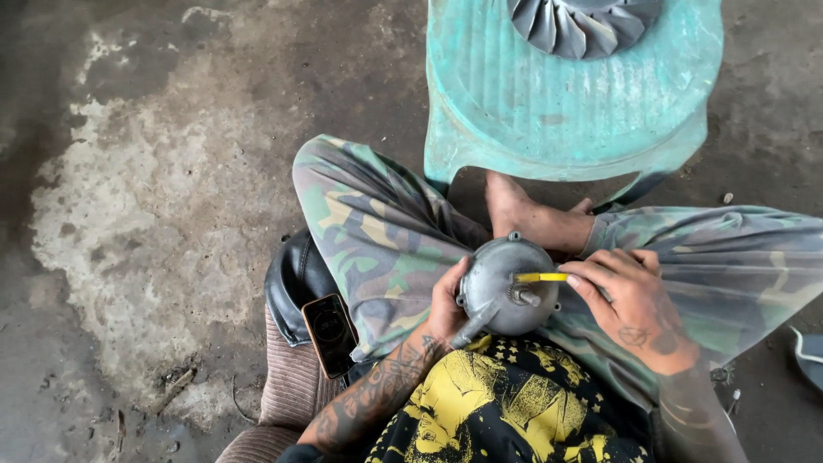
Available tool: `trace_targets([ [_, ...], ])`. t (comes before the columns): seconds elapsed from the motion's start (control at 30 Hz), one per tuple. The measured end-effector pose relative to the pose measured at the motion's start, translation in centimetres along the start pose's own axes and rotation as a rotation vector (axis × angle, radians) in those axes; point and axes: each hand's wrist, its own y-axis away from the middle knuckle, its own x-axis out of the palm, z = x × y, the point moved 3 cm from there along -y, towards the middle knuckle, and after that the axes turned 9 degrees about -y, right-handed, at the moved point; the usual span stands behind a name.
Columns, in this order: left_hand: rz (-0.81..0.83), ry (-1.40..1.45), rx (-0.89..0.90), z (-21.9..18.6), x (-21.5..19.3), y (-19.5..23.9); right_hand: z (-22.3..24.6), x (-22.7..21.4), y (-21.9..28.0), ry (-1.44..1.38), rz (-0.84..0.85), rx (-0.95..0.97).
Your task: The person sits cross-legged on the ground and uses a yellow brush to clean a silver mechanical housing and a fan-like impeller. They scrub the surfaces of the parts, rotate them to access different areas, and place them on a green plastic chair.
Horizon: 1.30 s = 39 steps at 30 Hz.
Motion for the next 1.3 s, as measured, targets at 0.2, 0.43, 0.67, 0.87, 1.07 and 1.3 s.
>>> trace_targets([
  [0.2, 0.002, 0.024, 0.055, -0.3, 0.7, 0.0, 0.6, -1.5, -0.4, 0.102, 0.008, 0.125],
  [0.43, -0.06, 0.026, 0.111, -0.4, -0.2, -0.5, 2.2, -1.5, 0.2, -0.2, 0.088, 0.156],
  [0.67, -0.381, 0.098, 0.043, -0.2, 2.1, -0.1, 3.5, 1.3, -0.1, -0.256, 0.077, 0.172],
  [0.87, -0.094, -0.04, 0.007, 0.9, -1.7, -1.2, 3.4, -1.6, -0.9, -0.166, 0.121, 0.067],
  [1.07, -0.253, -0.013, 0.099, 0.1, -1.7, -1.3, 3.1, 1.0, -0.6, -0.175, -0.005, -0.112],
  [1.3, -0.201, 0.034, 0.137, 0.0, -1.1, -1.4, 2.7, -0.9, -0.4, -0.046, -0.063, 0.014],
])
